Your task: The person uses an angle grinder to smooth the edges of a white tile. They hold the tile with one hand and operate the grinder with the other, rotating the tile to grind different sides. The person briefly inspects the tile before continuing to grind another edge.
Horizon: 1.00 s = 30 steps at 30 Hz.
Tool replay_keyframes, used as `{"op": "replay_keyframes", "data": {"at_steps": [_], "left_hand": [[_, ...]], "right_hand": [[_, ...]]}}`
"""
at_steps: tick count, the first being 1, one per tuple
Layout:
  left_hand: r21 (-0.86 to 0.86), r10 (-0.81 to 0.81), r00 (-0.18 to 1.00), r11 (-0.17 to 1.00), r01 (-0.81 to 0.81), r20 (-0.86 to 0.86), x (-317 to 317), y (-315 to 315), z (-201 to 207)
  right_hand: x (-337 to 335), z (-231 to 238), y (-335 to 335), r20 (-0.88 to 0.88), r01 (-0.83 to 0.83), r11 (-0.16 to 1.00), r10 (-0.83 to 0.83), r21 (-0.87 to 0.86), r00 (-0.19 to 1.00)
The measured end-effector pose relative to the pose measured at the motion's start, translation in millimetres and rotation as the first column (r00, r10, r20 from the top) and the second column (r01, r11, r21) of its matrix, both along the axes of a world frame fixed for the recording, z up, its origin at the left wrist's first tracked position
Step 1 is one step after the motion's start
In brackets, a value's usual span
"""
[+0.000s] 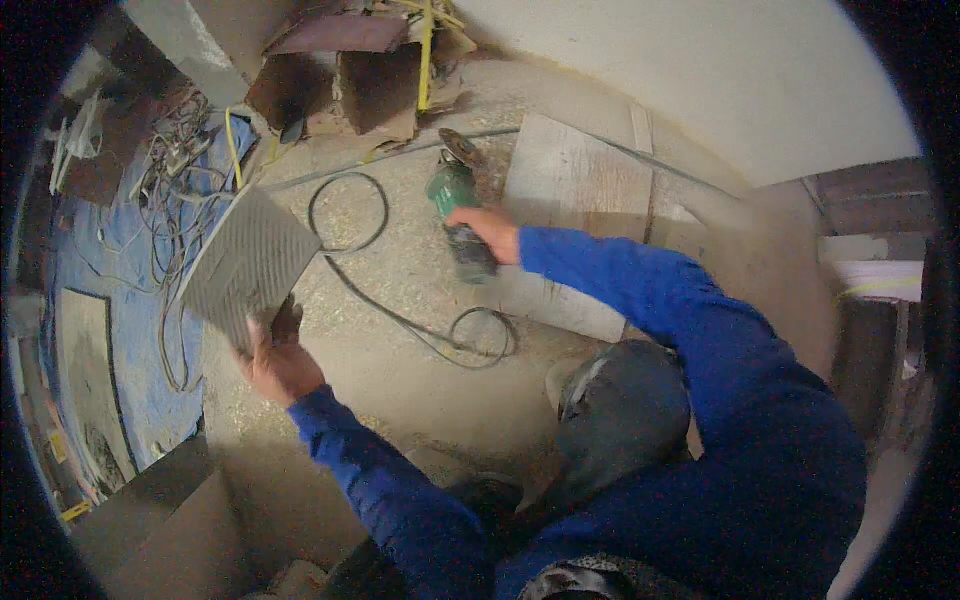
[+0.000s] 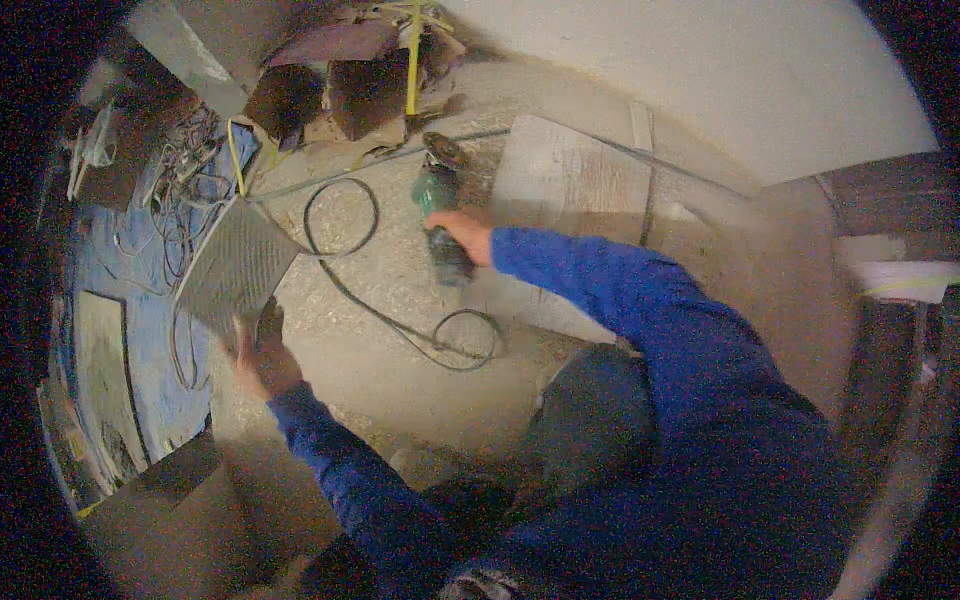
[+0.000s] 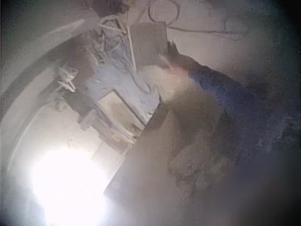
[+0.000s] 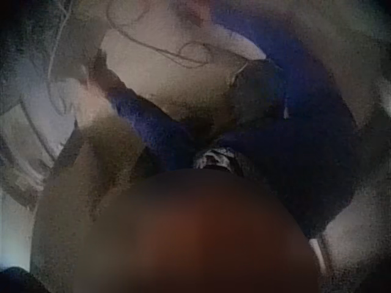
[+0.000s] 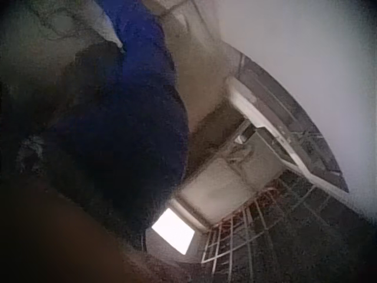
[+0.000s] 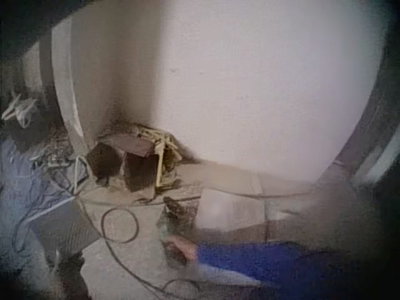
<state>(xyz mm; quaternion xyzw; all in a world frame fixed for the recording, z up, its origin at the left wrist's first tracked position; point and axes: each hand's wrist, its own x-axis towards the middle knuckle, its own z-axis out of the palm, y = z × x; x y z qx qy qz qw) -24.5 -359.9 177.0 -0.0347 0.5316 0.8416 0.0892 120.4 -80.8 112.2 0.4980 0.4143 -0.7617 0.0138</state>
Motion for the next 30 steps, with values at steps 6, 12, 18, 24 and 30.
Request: {"op": "replay_keyframes", "data": {"at_steps": [6,12,18,24,30], "left_hand": [[0.137,-0.275,0.908,0.960,0.243,0.315,93,91,-77],[0.299,-0.421,0.712,0.906,0.300,0.561,227,164,-136],[0.200,-0.347,0.711,0.937,0.285,0.612,262,190,-144],[-0.006,-0.334,0.696,0.899,0.437,0.635,266,191,-167],[-0.826,-0.686,0.554,-0.124,0.550,0.472,230,166,-163]], "right_hand": [[193,79,3,-0.120,-0.237,0.847,0.329,0.476,0.937],[316,106,-21,0.307,-0.401,0.665,0.261,0.630,0.915],[362,79,-29,0.321,-0.313,0.678,0.119,0.665,0.940],[364,74,-25,0.311,-0.278,0.638,0.063,0.718,0.948],[348,60,-14,0.228,-0.186,0.642,0.018,0.744,0.974]]}}
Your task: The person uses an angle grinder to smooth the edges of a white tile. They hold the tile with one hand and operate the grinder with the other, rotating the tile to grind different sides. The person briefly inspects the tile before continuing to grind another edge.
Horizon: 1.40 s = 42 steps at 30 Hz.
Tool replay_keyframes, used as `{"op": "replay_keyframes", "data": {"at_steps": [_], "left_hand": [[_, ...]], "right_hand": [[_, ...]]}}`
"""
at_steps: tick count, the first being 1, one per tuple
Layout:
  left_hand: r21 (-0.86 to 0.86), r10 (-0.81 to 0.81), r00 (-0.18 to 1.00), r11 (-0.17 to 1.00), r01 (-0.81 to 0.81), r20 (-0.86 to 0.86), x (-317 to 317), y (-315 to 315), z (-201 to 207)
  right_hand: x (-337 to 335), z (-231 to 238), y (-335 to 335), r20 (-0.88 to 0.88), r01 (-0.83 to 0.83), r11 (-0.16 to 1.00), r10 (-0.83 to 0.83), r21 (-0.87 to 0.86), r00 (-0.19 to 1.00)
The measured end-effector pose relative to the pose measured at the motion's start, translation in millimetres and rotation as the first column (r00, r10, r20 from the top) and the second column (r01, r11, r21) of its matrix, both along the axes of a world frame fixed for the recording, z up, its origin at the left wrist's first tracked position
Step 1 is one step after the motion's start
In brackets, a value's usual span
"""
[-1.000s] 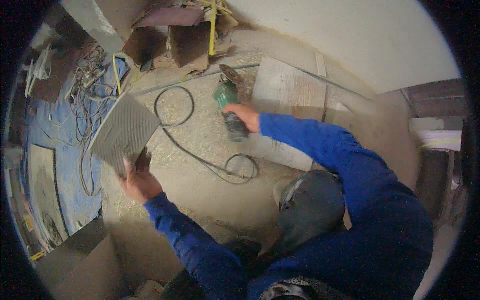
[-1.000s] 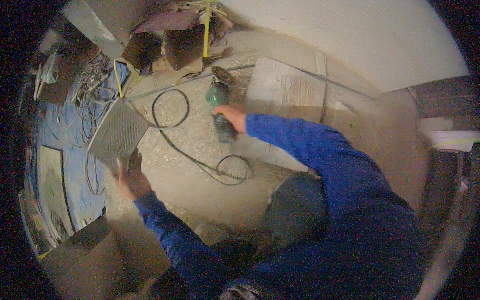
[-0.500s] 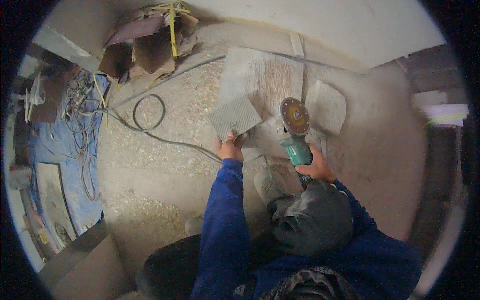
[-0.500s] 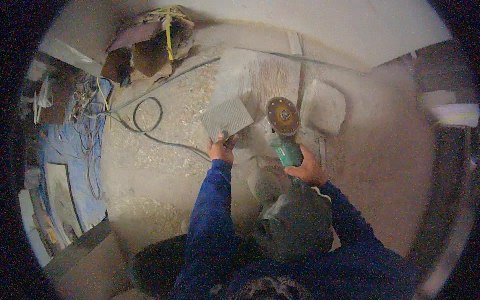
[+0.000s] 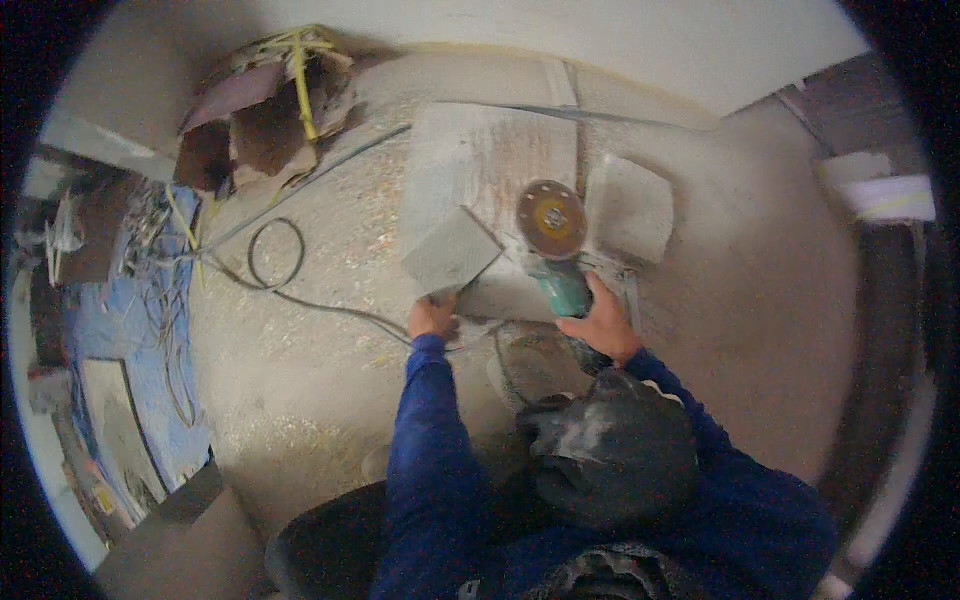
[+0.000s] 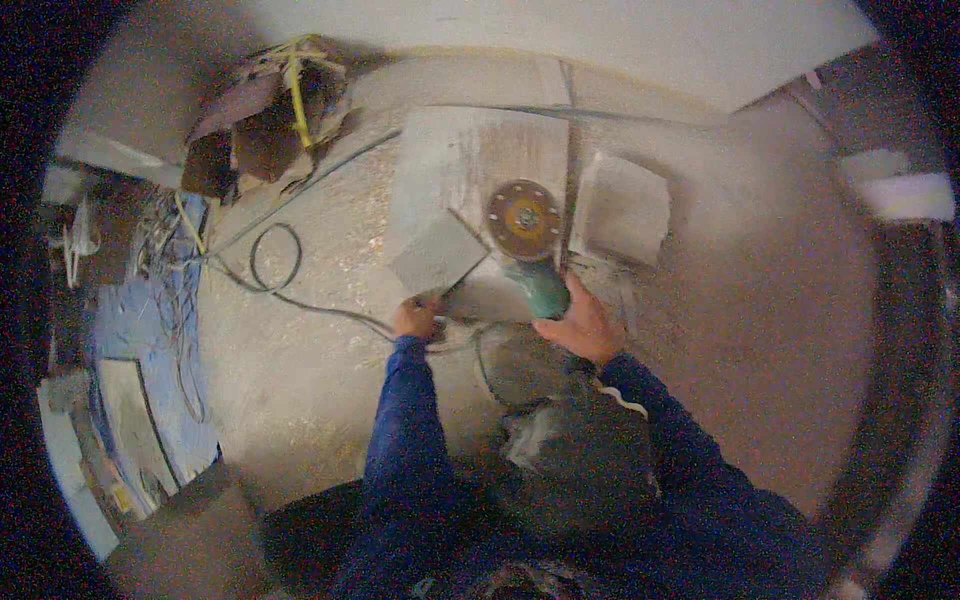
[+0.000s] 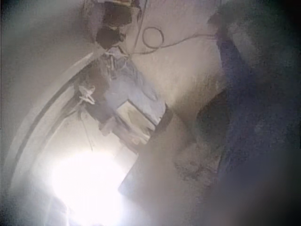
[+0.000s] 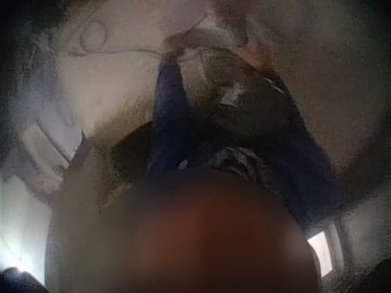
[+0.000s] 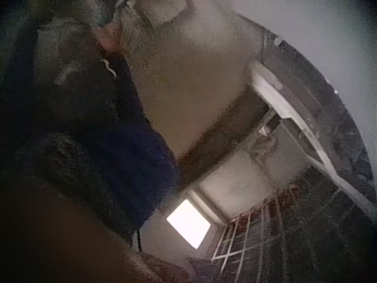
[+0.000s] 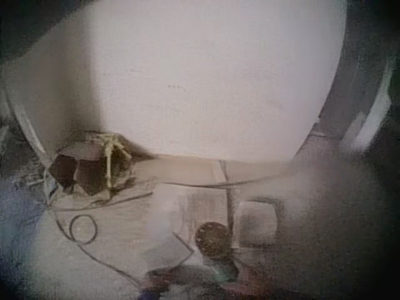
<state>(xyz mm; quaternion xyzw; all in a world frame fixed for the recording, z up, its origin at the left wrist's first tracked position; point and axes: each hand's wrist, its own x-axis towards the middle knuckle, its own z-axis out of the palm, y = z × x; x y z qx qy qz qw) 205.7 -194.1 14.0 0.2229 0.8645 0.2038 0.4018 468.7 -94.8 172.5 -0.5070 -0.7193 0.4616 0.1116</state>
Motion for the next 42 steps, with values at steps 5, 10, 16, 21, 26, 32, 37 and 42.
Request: {"op": "replay_keyframes", "data": {"at_steps": [5,10,16,21,26,32,37,42], "left_hand": [[0.056,-0.217,0.910,0.976,0.211,0.353,-7,6,60],[0.733,-0.562,0.720,0.672,0.110,0.408,82,34,106],[0.670,-0.450,0.600,0.714,-0.203,0.661,70,44,134],[0.516,-0.364,0.471,0.820,-0.247,0.803,73,31,141],[0.434,-0.380,0.245,0.872,-0.225,0.892,72,27,126],[0.483,-0.255,0.625,0.846,-0.226,0.738,106,24,118],[0.457,-0.117,0.781,0.859,-0.230,0.614,147,24,122],[0.557,-0.245,0.665,0.771,-0.308,0.706,151,30,129]], "right_hand": [[-28,-6,16,-0.104,0.010,0.992,0.003,0.125,0.995],[-61,-2,10,-0.177,0.129,0.976,-0.098,0.173,0.979],[-76,5,22,-0.570,0.166,0.863,-0.447,-0.477,0.689],[-83,4,39,-0.503,0.014,0.665,-0.578,-0.746,0.643],[-71,-14,28,-0.501,-0.122,0.552,-0.613,-0.825,0.611],[-64,-50,31,-0.458,0.118,0.654,-0.635,-0.747,0.622],[-41,-44,37,-0.328,0.303,0.711,-0.602,-0.635,0.728],[-30,-21,42,-0.392,0.137,0.660,-0.586,-0.739,0.710]]}}
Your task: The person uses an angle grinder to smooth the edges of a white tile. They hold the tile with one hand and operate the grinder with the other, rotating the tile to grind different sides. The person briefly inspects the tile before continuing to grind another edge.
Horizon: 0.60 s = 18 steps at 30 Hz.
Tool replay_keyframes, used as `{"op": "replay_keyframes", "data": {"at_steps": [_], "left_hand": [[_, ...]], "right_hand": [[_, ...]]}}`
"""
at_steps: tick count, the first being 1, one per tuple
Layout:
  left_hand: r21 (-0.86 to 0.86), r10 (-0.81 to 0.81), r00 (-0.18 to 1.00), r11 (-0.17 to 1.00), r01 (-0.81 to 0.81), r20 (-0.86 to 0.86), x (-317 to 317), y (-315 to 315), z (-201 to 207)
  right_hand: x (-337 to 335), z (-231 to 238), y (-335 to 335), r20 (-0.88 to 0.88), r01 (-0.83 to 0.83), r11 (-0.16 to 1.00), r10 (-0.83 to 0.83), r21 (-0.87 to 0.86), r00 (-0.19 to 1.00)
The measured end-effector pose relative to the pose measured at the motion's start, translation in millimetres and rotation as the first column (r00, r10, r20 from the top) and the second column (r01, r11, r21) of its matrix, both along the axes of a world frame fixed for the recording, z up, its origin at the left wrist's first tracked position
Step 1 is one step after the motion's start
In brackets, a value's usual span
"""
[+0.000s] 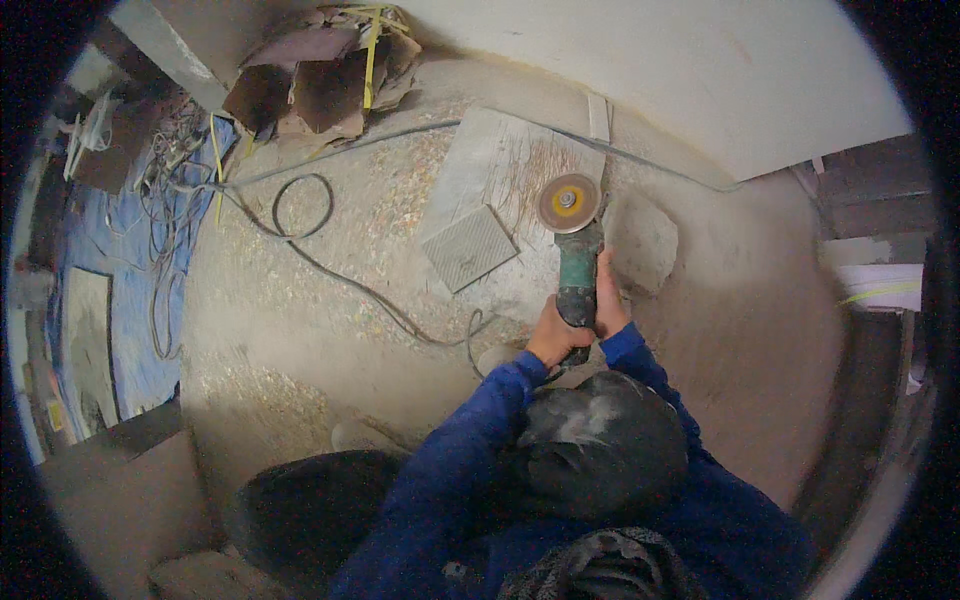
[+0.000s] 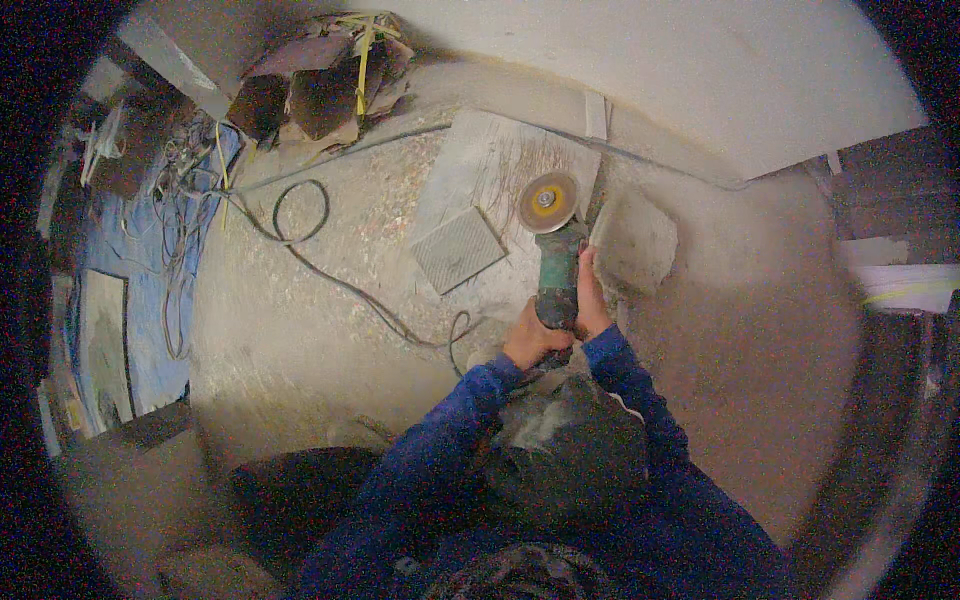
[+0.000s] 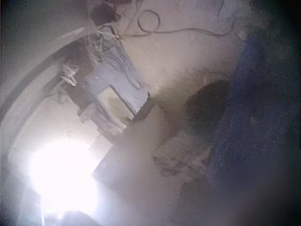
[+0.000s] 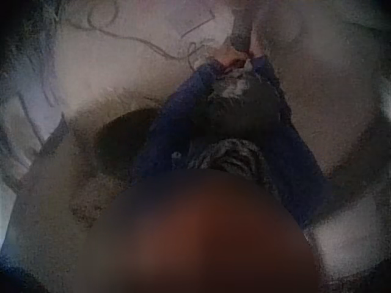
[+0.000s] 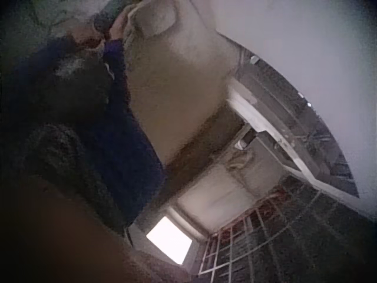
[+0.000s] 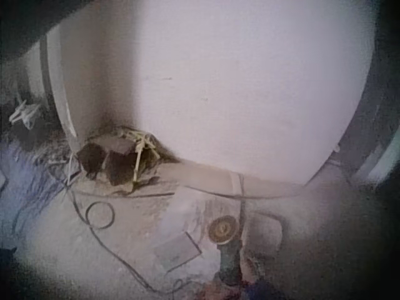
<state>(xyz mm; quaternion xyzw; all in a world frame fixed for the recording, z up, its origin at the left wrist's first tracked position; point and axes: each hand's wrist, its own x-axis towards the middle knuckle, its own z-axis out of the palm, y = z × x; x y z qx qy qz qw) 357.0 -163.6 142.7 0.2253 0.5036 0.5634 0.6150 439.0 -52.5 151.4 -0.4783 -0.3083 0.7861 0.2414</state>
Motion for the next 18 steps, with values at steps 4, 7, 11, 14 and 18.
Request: {"op": "replay_keyframes", "data": {"at_steps": [4,7,11,14,18], "left_hand": [[0.180,-0.124,0.937,0.981,0.067,0.326,-24,-1,-2],[0.268,-0.252,0.955,0.942,0.204,0.157,-36,-5,-1],[0.182,-0.346,0.927,0.930,0.319,0.143,-49,-14,1],[-0.134,-0.344,0.939,0.930,0.342,0.013,-93,-21,-19],[-0.312,0.270,0.683,0.736,-0.601,-0.678,-155,-39,-70]], "right_hand": [[5,13,-7,-0.308,-0.161,0.983,0.128,-0.084,0.943],[10,15,-12,-0.353,-0.336,0.929,0.369,0.153,0.860],[6,10,-11,-0.331,-0.332,0.939,0.343,0.091,0.879],[6,14,-16,-0.255,-0.215,0.976,0.217,0.038,0.942],[15,31,-17,-0.176,-0.174,0.981,0.188,0.089,0.966]]}}
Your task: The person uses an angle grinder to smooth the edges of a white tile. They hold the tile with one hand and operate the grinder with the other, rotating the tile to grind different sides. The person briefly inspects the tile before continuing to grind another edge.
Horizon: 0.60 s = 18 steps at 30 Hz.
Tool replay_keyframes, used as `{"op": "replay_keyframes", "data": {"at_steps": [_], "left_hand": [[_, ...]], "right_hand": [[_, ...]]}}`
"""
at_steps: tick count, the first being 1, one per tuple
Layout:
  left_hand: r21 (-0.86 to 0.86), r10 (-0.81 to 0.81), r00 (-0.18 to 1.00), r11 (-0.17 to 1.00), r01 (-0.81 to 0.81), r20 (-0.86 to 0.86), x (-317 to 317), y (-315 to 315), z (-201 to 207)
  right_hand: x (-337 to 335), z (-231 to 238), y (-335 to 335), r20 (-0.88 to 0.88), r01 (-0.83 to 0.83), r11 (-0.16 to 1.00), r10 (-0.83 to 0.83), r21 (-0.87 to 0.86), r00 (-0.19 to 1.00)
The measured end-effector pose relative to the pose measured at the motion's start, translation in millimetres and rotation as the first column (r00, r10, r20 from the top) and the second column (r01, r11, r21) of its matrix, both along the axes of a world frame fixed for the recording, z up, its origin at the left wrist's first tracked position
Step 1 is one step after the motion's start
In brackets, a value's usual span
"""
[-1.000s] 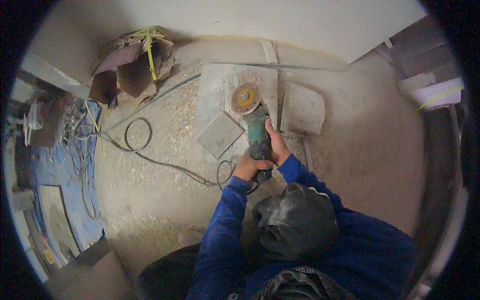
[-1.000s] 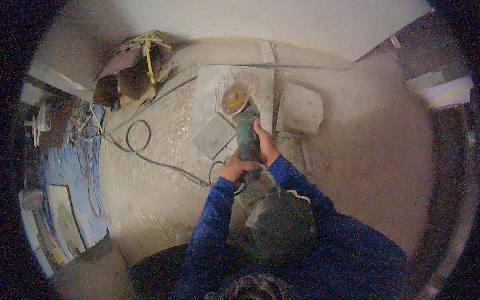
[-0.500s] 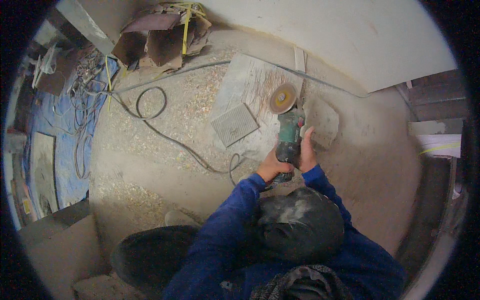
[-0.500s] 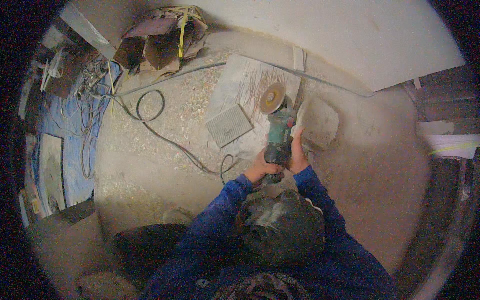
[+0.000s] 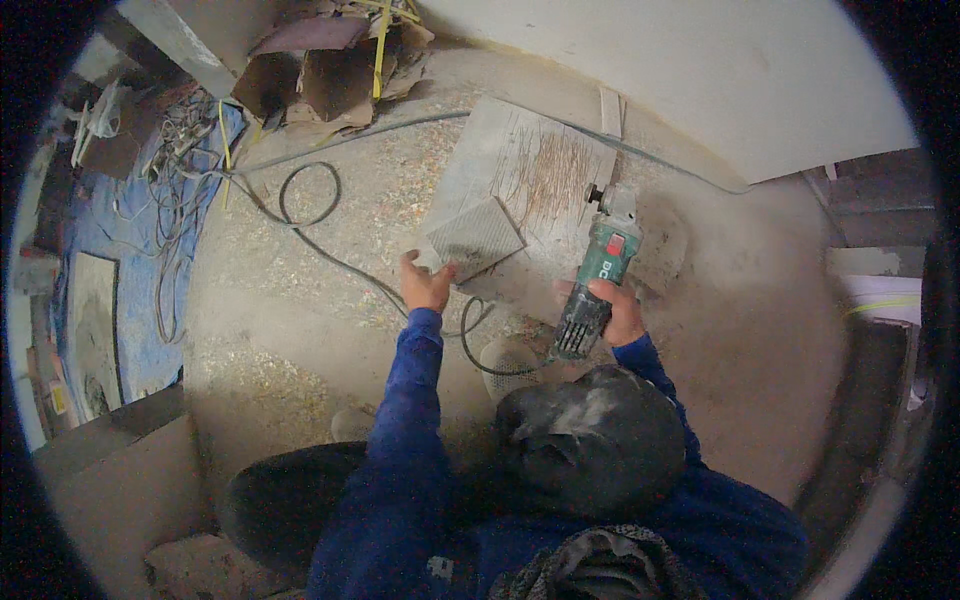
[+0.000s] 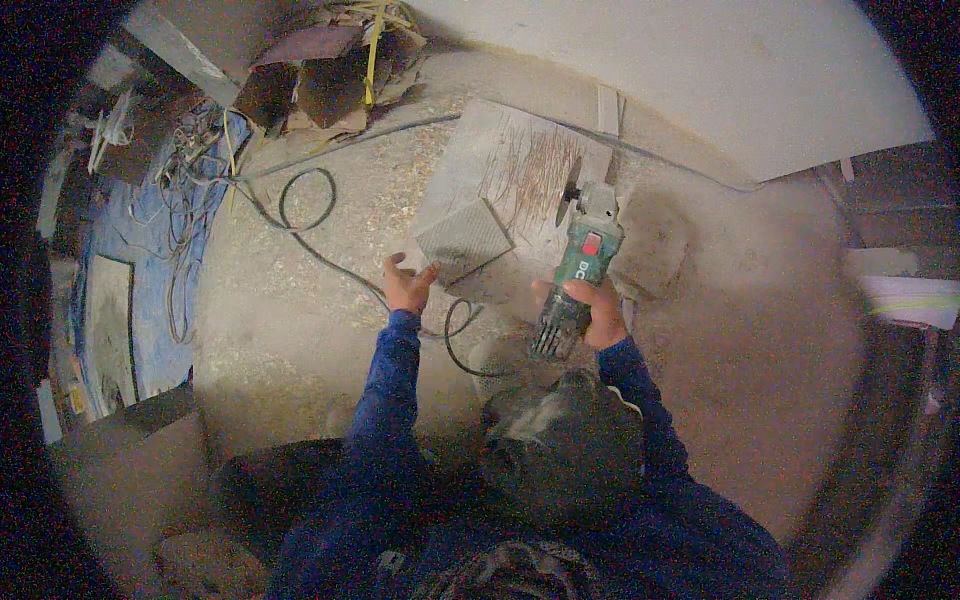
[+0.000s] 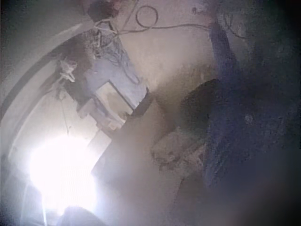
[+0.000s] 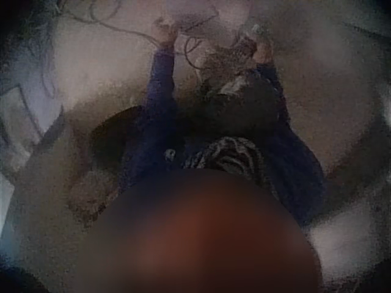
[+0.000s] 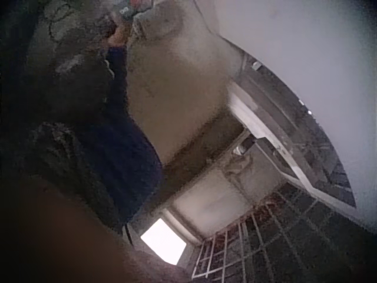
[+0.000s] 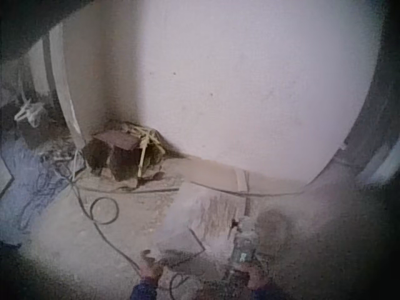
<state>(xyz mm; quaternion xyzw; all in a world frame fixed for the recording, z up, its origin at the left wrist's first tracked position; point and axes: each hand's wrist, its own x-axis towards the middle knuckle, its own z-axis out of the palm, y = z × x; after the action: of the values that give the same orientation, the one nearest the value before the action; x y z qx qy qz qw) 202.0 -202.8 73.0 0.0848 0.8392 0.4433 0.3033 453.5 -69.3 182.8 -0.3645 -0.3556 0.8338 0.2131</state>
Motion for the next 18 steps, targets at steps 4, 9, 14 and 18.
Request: {"op": "replay_keyframes", "data": {"at_steps": [4,9,14,18], "left_hand": [[-0.165,-0.049,0.971,0.986,0.009,-0.235,7,22,-26],[-0.506,-0.042,0.969,0.858,-0.090,-0.244,30,53,-10],[-0.540,-0.030,0.984,0.839,-0.071,-0.177,27,64,-16],[-0.454,-0.028,0.990,0.890,-0.038,-0.138,25,69,-25]], "right_hand": [[5,0,-3,0.086,-0.059,0.996,0.054,0.060,0.995],[5,-14,-19,0.258,-0.033,0.978,-0.021,0.206,0.966],[10,-16,-30,0.195,0.043,0.991,-0.067,0.123,0.979],[10,-20,-27,0.245,-0.065,0.984,0.023,0.166,0.969]]}}
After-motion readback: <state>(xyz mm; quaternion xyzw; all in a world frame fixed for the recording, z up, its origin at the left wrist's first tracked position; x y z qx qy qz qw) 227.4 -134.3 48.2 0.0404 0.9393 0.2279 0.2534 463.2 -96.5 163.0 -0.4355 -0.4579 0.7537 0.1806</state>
